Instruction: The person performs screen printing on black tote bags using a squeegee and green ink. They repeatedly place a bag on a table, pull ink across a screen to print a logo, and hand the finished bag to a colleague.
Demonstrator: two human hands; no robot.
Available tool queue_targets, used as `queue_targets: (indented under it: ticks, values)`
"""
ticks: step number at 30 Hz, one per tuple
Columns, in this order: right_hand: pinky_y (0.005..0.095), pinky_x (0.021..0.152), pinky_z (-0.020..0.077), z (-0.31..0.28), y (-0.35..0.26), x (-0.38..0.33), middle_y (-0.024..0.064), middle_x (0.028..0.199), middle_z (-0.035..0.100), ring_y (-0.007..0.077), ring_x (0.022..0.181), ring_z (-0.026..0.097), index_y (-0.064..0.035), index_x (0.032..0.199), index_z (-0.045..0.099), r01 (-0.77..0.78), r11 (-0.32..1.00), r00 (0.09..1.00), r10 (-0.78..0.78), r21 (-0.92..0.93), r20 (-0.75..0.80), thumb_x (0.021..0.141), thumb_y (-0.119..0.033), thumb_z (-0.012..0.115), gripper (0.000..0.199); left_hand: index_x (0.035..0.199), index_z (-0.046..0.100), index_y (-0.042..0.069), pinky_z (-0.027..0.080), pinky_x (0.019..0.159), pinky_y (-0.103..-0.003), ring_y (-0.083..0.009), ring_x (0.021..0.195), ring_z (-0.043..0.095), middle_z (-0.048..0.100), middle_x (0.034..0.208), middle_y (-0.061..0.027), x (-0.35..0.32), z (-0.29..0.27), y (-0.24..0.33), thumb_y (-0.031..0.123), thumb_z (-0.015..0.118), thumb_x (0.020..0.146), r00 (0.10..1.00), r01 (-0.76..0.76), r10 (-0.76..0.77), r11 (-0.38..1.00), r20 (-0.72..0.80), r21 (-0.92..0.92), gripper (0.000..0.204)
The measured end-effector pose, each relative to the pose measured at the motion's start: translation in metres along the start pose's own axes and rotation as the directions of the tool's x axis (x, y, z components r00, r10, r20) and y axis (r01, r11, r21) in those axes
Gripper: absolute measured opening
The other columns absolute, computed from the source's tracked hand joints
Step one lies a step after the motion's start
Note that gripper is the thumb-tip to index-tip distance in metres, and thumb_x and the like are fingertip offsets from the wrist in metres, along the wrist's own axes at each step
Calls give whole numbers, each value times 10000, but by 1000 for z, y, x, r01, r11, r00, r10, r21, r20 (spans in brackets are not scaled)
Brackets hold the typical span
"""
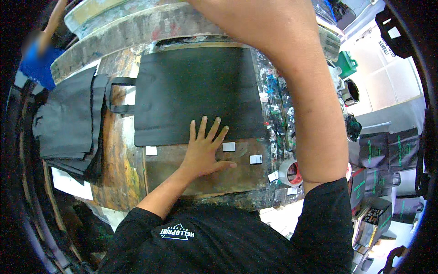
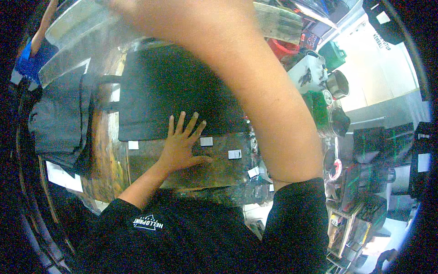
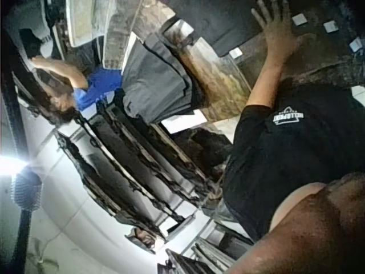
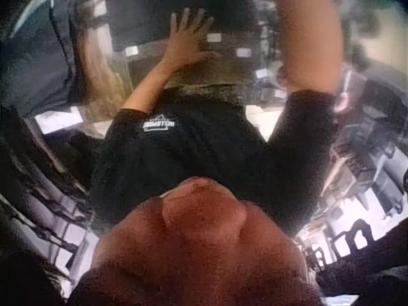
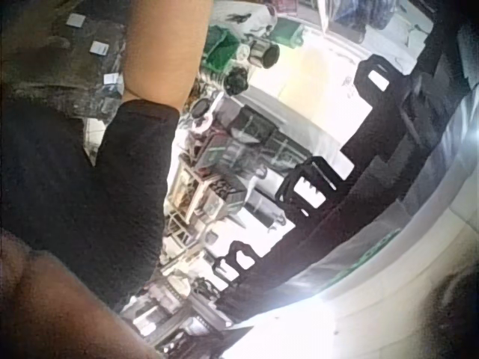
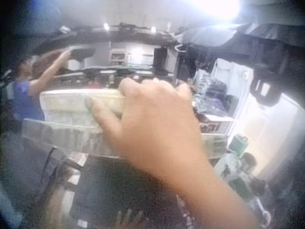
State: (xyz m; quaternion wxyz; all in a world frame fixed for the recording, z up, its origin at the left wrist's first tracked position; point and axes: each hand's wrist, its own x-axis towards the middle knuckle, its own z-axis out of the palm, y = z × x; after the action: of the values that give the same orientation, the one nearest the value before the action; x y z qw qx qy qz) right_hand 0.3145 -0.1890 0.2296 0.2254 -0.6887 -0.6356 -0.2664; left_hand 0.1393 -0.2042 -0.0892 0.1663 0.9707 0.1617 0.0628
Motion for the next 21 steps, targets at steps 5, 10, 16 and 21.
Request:
queue_targets:
  ticks: [5, 10, 16, 21]
  values:
    - [527, 1042, 459, -29, -40, 30, 80, 816, 647, 215, 832, 638, -60, 967, 662, -249, 964, 900, 265, -91, 347, 1077, -646, 383, 659, 1593, 451, 98, 32, 1242, -717, -502, 1579, 163, 293, 1700, -210, -11, 6, 0, 887, 585, 775, 998, -7, 8, 1000, -65, 13, 1145]
    - [490, 1032, 461, 12, -4, 7, 55, 811, 617, 199, 830, 607, -73, 949, 647, -45, 999, 997, 46, -20, 57, 1072, -670, 381, 665, 1563, 485, 87, 204, 1234, -638, -427, 1482, 389, 447, 1600, -211, -18, -32, -21, 788, 714, 763, 959, 65, -74, 997, -272, -41, 1088]
    - [534, 923, 425, 26, -8, -31, 154, 1118, 714, 339, 1069, 676, -111, 1210, 710, -55, 984, 998, 48, -169, -42, 944, -602, 638, 563, 1641, 201, 33, 553, 862, -300, -141, 929, 617, 652, 1170, -98, -60, -167, -94, 129, 800, 914, 573, -327, -552, 525, -606, -786, 947]
    - [516, 922, 406, 37, -38, -123, 94, 1051, 608, 294, 1077, 591, -134, 1253, 612, 49, 998, 988, -42, -46, 145, 835, -379, 798, 519, 1388, 583, 0, 526, 1025, -350, -191, 1133, 674, 715, 1228, -110, -106, -178, -78, 162, 971, 715, 629, 80, -710, 464, -316, -882, 794]
